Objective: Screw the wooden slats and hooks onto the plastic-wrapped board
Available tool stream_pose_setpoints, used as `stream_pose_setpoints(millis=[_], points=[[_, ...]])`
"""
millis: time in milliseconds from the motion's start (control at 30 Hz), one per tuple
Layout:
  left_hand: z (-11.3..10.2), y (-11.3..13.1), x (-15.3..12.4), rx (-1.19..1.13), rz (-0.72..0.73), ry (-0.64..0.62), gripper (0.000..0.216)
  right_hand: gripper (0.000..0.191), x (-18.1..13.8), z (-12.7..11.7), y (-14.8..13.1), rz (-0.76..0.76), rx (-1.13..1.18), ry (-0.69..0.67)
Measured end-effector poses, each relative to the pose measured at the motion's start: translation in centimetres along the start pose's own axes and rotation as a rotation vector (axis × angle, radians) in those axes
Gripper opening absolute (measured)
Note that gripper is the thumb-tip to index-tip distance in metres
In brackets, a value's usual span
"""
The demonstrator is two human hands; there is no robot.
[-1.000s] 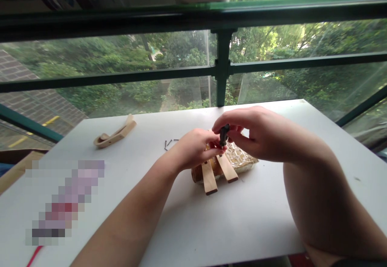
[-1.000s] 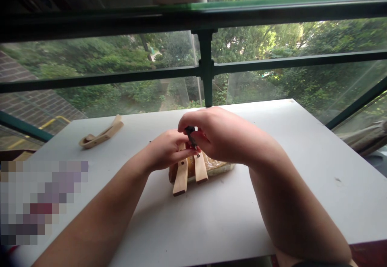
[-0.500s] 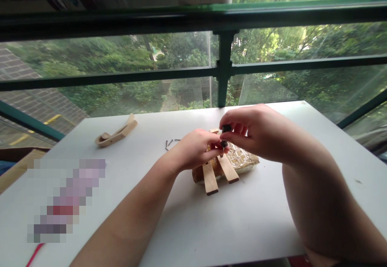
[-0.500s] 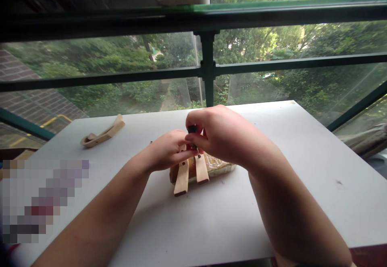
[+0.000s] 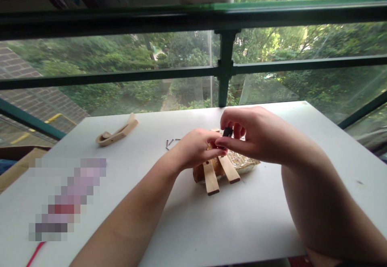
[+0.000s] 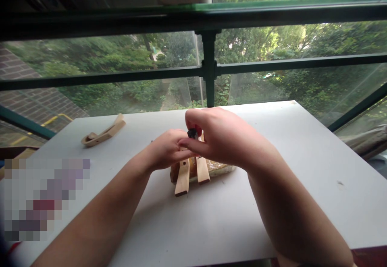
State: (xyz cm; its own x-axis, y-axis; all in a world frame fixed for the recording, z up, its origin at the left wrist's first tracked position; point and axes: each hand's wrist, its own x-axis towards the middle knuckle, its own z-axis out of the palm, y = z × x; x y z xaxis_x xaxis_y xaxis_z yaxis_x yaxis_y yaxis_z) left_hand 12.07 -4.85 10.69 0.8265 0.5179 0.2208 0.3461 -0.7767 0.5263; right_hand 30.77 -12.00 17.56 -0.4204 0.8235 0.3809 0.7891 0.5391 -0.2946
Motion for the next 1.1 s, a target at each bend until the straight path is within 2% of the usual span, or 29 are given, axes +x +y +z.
stream_pose_setpoints(millis=[100,233,333,567,733,933,1100], points=[[0.1,0.1,0.0,-0.008,-0.002,0.012,0.012,0.012,-0.3,-0.5,0.1,-0.076,0.08,-0.048],[0.1,0.2,0.0,0.006,-0.025,-0.011,0.015,0.025,-0.6,-0.9,0.3,-0.103,0.1,-0.083],[0.1,0.3,0.0,0.003,-0.03,-0.01,0.015,0.025,-0.7,-1.0,0.3,-0.068,0.063,-0.077],[0.2,0.2,0.2,0.088,0.029,-0.021,0.03,0.01,-0.6,-1.2,0.0,0.036,0.008,-0.068],[-0.1,0.3,0.2,0.105,0.039,-0.04,0.03,0.009,-0.3,-0.8,0.0,0.066,-0.008,-0.048],[-0.1,0.6,0.1,0.064,0.008,-0.034,0.021,0.015,-0.1,-0.6,0.4,0.134,-0.011,-0.026],[0.2,0.4,-0.1,-0.017,-0.108,0.042,0.02,0.021,-0.2,-0.5,0.1,0.154,-0.038,-0.001]])
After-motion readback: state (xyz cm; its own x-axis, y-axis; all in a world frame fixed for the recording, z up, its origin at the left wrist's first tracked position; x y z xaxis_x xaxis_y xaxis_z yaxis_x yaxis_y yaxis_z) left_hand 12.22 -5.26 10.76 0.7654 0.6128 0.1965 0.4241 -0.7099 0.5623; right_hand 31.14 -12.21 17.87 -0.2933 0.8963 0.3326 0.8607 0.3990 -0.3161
